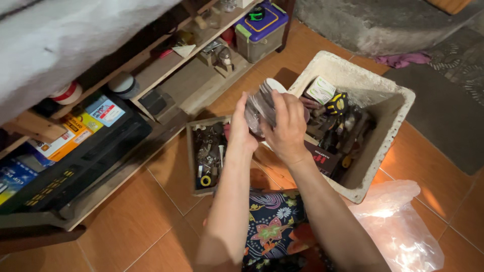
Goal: The person sits on the floor and organizes items from a wooden toolbox into a white styrofoam box. They handle sanding discs, small hardware, a packaged tool, a wooden stick, and a green power tool with a cord, placing them into the box.
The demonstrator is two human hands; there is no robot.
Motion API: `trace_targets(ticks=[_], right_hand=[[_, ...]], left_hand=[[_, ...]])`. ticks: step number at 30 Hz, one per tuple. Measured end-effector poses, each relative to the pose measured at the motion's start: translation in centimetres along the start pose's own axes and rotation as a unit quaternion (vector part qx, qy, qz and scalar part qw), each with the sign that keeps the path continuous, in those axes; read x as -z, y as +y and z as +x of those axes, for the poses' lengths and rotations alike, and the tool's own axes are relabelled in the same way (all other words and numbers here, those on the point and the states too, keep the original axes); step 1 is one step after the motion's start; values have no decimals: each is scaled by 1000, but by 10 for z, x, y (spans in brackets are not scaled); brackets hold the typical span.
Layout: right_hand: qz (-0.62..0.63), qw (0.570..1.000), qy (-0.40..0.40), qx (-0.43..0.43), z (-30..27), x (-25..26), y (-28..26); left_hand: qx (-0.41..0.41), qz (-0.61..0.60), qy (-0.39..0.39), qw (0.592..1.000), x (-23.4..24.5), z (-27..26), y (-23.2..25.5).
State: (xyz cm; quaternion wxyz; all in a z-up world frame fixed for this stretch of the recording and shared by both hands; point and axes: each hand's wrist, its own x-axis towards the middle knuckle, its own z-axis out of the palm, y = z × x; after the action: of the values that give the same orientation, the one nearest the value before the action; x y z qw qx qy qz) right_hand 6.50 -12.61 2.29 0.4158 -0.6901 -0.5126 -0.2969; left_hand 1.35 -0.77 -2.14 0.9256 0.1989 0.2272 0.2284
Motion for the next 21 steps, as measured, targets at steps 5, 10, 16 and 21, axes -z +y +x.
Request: trace_targets(ticks=[5, 10, 16, 21], right_hand=[[75, 995, -60, -33, -5, 2, 0], [95, 989, -97, -68, -9, 2, 8], [210, 964, -135, -88, 0, 0, 19], [242, 942, -135, -191, -11, 4, 22]], left_hand=[[-38, -38, 13, 998, 5, -1, 6], [-33, -72, 40, 996, 3, 0, 7], [-44, -105, -71, 991, 2, 6, 2], [-28, -49, -151, 987, 10, 5, -5]])
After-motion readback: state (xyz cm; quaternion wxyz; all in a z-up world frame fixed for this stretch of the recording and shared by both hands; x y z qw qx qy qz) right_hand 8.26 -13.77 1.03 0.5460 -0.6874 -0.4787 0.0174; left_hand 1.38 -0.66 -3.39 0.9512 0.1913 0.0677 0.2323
